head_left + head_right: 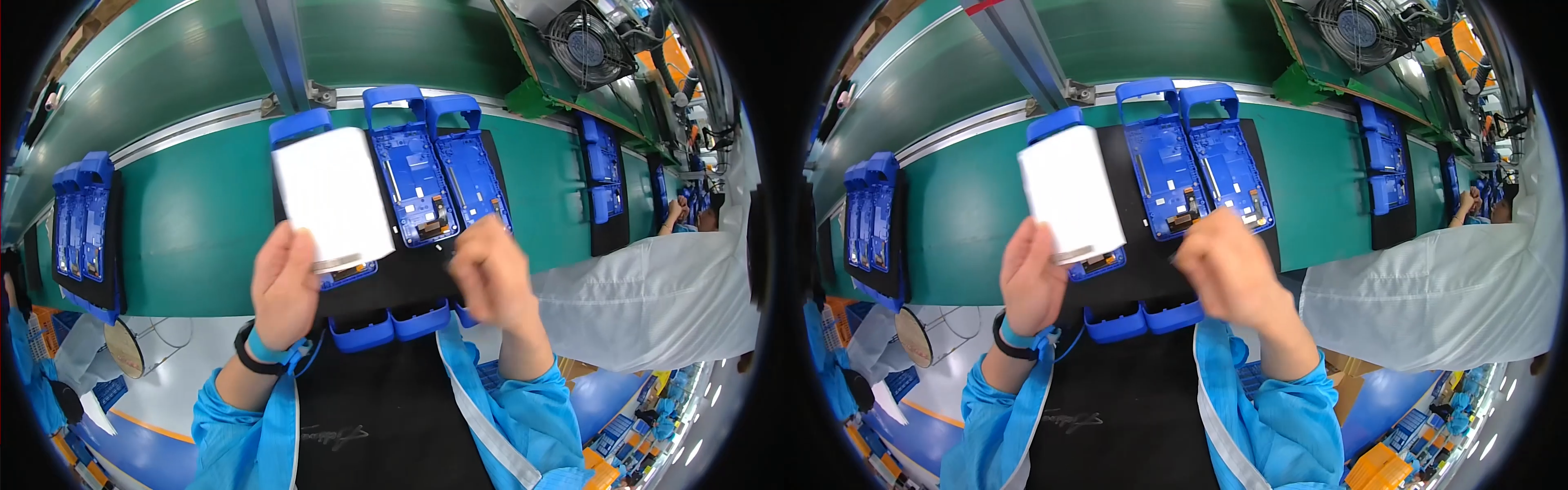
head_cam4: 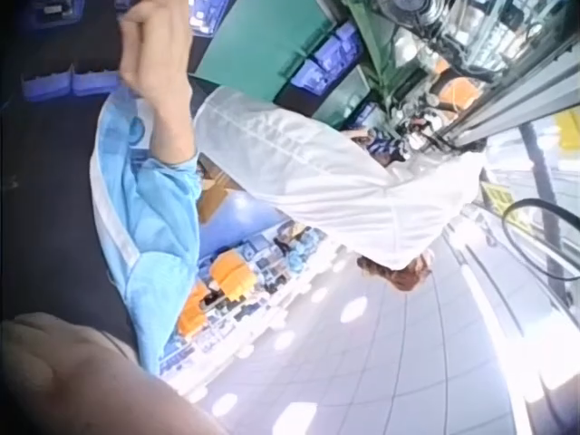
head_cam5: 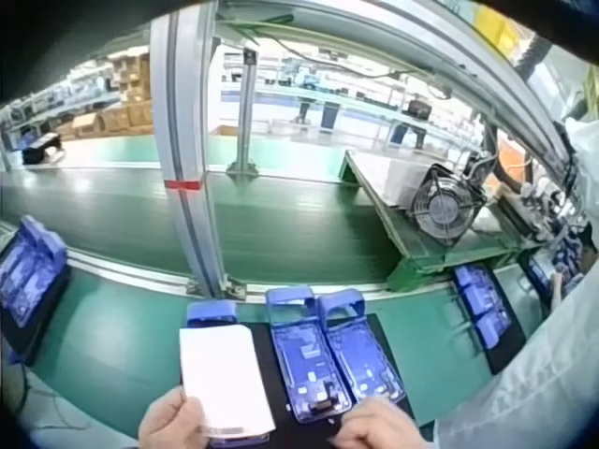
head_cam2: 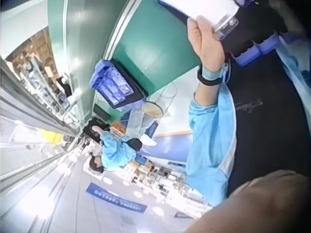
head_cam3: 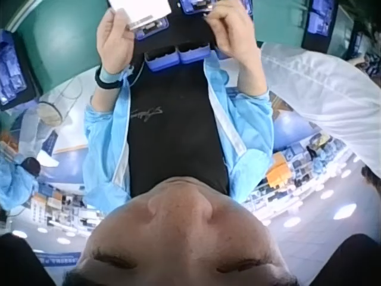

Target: The person applies protective stickers to the interior of electronic device frames by hand, working on an assembly line.

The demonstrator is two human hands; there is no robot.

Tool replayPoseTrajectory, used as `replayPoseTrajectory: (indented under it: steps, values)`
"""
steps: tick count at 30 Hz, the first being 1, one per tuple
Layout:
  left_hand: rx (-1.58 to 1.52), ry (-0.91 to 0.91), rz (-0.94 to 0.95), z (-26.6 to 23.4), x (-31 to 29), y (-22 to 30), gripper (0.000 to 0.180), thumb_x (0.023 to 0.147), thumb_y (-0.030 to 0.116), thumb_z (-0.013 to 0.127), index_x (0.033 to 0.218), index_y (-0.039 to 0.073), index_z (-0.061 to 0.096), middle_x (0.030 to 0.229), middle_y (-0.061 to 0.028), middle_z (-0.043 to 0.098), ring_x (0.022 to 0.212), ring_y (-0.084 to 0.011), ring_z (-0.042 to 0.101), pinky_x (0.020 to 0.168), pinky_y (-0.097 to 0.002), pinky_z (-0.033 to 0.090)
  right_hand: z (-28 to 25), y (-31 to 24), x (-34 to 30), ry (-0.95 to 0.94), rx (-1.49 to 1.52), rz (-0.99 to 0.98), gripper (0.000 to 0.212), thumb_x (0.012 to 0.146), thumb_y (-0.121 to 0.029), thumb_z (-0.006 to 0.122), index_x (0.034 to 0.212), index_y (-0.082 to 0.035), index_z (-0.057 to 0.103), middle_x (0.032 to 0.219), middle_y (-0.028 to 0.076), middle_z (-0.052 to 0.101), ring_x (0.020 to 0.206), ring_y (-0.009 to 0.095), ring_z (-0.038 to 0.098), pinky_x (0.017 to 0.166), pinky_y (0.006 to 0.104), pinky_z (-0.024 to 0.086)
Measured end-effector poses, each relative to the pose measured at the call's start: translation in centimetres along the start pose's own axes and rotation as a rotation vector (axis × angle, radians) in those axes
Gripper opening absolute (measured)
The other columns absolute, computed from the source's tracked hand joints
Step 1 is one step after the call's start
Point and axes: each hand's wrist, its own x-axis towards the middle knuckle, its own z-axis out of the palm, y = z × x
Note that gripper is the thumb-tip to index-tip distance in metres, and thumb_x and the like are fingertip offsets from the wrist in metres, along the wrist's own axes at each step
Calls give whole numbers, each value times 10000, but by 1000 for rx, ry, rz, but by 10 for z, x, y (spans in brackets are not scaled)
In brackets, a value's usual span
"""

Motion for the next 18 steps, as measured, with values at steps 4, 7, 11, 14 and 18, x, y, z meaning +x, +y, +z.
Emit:
replayPoseTrajectory:
  steps: [4,7,11,14,18]
  values:
    - [440,78,252,-26,-5,6,290,1038,156,406,1175,-69,528,1100,-90,613,1018,-110,557,903,-244,424,-40,52,-29,276,-24,534,69,945,-27,499,879,-7,508,1058,87,533,827,115,428,702,217,364]
    - [586,177,274,-37,3,6,303,1036,158,404,1184,-70,537,1082,-77,621,1000,-97,553,895,-238,416,-43,90,-55,299,226,807,121,952,-111,557,866,-25,563,1372,151,487,1193,200,487,998,312,362]
    - [546,118,112,-45,12,0,338,1038,191,406,1201,-71,544,1083,-78,634,1000,-91,555,894,-238,417,-26,81,-59,293,428,844,152,940,-153,593,828,-54,566,1393,163,475,1337,232,375,1124,375,225]
    - [516,117,71,-44,12,1,343,1037,204,410,1198,-65,550,1065,-75,639,990,-88,557,893,-240,418,-24,73,-68,300,501,841,196,931,-184,613,806,-47,551,1460,220,390,1406,259,295,1144,409,175]
    - [589,134,11,-58,-1,12,318,1036,202,416,1162,-49,566,1039,-69,639,973,-86,557,891,-239,415,-16,41,-73,288,509,788,117,931,-129,580,873,-27,579,1501,326,258,1468,352,130,1154,448,143]
